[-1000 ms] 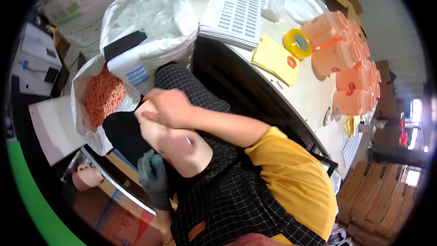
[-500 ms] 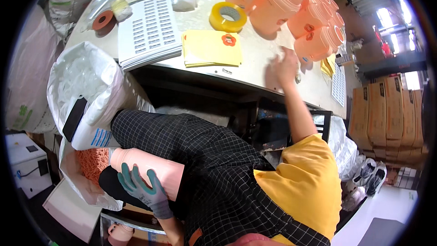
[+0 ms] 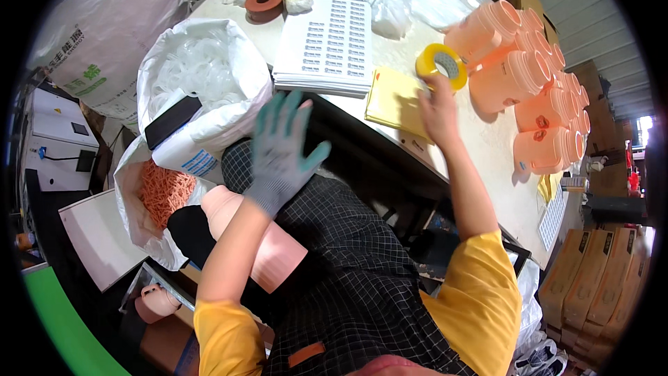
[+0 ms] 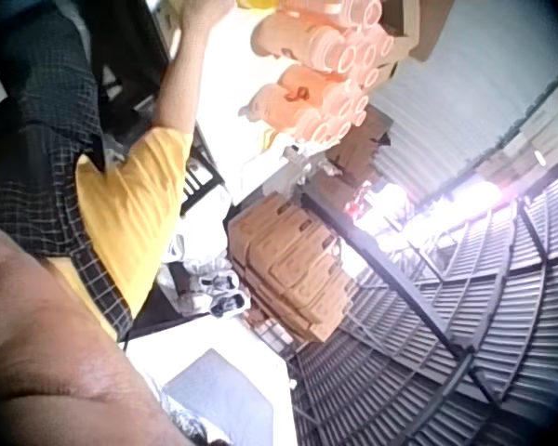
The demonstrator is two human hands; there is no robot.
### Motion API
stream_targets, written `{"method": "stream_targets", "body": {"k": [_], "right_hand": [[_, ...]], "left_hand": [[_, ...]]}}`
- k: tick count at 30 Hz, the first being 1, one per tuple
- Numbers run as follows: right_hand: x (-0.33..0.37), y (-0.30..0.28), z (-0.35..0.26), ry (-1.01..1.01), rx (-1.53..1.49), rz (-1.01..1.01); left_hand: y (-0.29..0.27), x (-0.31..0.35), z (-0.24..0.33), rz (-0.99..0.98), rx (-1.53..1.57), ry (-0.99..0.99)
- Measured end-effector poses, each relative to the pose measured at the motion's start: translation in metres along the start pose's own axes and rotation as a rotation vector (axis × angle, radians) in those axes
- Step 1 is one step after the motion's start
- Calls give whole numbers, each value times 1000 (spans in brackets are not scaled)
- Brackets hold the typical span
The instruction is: The person applies adhesive labels to the center of orange plastic jugs and inserts white plastic caps into the top openings. They handle the jugs one at a time, taking them from a pile and placing them back on the work surface.
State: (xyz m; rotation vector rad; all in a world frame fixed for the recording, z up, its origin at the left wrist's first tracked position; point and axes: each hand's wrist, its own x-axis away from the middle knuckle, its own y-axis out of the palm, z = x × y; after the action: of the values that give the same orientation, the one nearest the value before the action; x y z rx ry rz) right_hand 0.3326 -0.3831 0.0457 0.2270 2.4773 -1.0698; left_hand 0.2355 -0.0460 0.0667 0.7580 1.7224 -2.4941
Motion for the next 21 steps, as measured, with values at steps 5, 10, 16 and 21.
{"method": "stream_targets", "body": {"k": [5,10,16,21], "right_hand": [[-83,107,-73,-169,115,-101],[-119,151,-54,-172,370,-177],[-128,166,-61,-197,368,-165],[-136,165,-67,-6,-180,100]], "left_hand": [[98,-62,-27,-119,-69,-48],[105,-65,-13,-179,-93,-2],[106,-61,-19,-170,-70,-15],[89,-71,-17,-216,-117,2]]}}
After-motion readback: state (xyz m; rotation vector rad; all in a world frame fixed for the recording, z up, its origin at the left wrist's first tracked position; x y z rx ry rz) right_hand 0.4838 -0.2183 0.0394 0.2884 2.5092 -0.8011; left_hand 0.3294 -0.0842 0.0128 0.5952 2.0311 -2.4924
